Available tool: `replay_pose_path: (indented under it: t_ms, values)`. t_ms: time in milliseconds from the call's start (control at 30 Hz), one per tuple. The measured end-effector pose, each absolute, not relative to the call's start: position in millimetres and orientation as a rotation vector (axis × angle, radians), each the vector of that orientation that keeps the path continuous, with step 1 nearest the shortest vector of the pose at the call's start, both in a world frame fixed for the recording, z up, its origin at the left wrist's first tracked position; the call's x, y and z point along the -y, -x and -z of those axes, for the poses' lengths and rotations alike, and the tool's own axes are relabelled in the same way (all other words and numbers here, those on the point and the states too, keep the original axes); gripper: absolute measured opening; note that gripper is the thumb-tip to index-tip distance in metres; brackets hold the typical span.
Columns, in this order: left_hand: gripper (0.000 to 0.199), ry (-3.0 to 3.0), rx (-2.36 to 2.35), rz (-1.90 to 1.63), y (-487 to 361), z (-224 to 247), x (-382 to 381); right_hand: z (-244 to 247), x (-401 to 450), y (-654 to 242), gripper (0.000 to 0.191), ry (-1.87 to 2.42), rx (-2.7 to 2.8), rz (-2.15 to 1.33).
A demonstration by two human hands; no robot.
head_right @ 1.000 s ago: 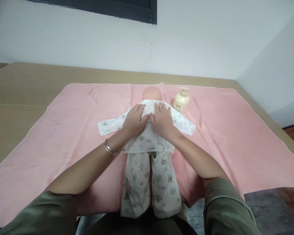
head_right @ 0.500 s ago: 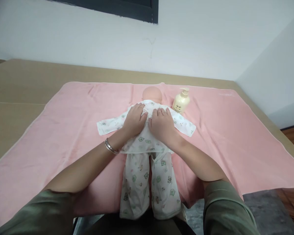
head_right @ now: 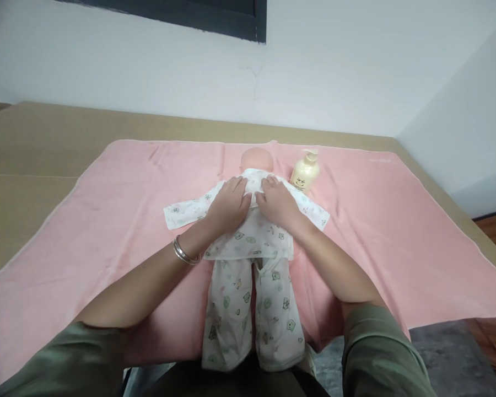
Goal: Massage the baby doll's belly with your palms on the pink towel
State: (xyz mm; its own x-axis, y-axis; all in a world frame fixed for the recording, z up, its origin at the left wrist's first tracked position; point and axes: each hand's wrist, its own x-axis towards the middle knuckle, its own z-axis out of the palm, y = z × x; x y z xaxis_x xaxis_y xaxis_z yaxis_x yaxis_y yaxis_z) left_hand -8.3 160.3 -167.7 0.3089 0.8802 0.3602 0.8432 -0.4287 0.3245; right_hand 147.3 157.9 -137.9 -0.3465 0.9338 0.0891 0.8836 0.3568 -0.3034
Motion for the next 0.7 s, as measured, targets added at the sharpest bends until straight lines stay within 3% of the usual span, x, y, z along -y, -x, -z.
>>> replay_pose_path:
  t_ms: [333, 533, 700]
  values:
    - [0.058, -2.325, -1.692, -0.688, 12.2, 162.9, -168.0, 150.7, -166.0, -147.2, 0.057, 1.670, 2.283, -0.155]
    - [0.045, -2.549, -1.578, -0.795, 1.7, 164.9, -154.3, 143.8, -138.7, -135.6, 0.054, 1.675, 2.357, 0.043]
    - [0.046, -2.470, -1.644, -0.786, 4.0, 164.0, -157.2, 140.2, -160.0, -146.2, 0.059, 1.711, 2.362, -0.176]
